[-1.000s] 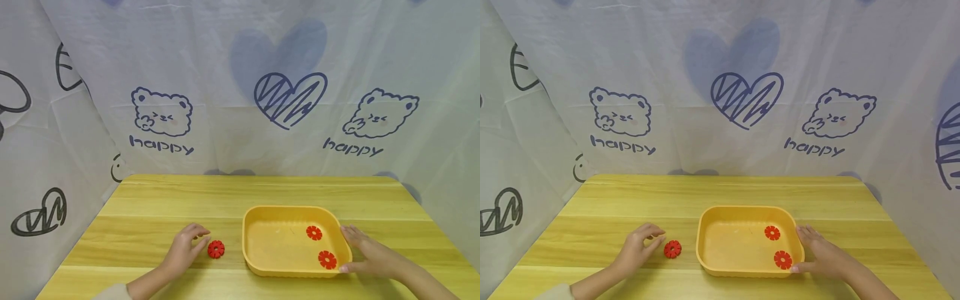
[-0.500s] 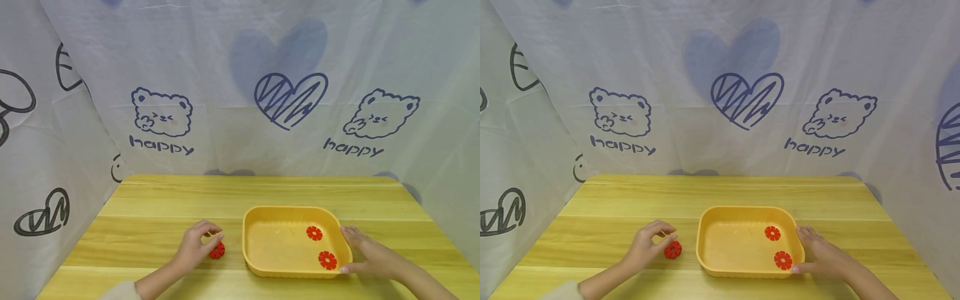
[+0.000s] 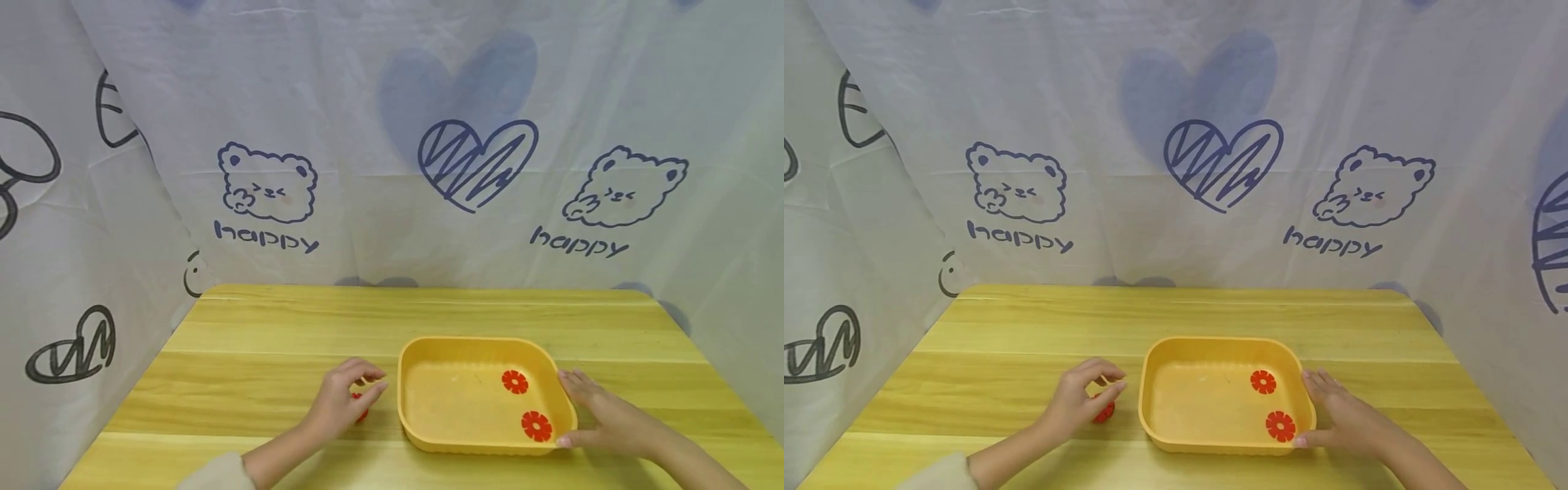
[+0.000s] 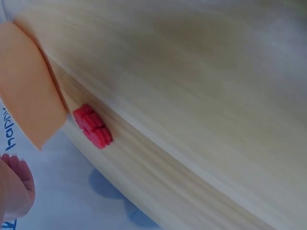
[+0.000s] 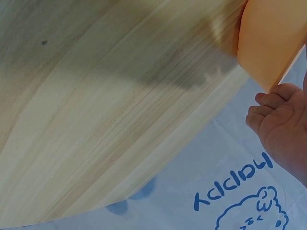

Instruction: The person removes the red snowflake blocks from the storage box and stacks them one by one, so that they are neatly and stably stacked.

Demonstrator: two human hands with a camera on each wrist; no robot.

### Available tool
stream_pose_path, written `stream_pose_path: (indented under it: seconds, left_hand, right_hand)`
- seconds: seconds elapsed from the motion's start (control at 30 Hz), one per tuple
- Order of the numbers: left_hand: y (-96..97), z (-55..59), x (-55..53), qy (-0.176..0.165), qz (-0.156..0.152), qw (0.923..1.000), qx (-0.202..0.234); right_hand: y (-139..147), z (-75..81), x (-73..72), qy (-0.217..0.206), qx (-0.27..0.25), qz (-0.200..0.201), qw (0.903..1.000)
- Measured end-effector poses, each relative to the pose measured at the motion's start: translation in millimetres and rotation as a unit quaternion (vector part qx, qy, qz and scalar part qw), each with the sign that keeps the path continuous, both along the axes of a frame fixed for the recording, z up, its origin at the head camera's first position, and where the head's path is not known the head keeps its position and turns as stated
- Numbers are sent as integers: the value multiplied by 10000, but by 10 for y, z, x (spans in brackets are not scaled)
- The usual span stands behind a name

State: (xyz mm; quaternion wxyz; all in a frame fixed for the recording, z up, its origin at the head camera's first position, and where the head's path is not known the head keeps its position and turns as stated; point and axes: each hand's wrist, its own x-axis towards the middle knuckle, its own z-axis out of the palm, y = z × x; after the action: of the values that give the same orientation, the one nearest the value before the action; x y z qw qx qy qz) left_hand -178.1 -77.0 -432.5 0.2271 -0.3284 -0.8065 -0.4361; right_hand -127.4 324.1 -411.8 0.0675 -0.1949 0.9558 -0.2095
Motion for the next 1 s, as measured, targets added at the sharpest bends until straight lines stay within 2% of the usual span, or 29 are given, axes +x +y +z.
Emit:
stream_pose_path:
  seconds: [0.27,0.57,0.8,1.0]
  left_hand:
    - [161,37,8,-249,-82,9997,-25]
    - [355,75,-15,-185,-373,9991,56]
    - [499,88,-11,-306,-510,9981,156]
    - [609,103,-17,-418,-530,9977,55]
  right_hand:
    - [7,-22,2,-65,-96,43,9999]
    - [0,-14,10,135,0,80,9999]
    - [-1,-5,7,129,-50,59,9999]
    - [2,12,7,60,-95,55,9999]
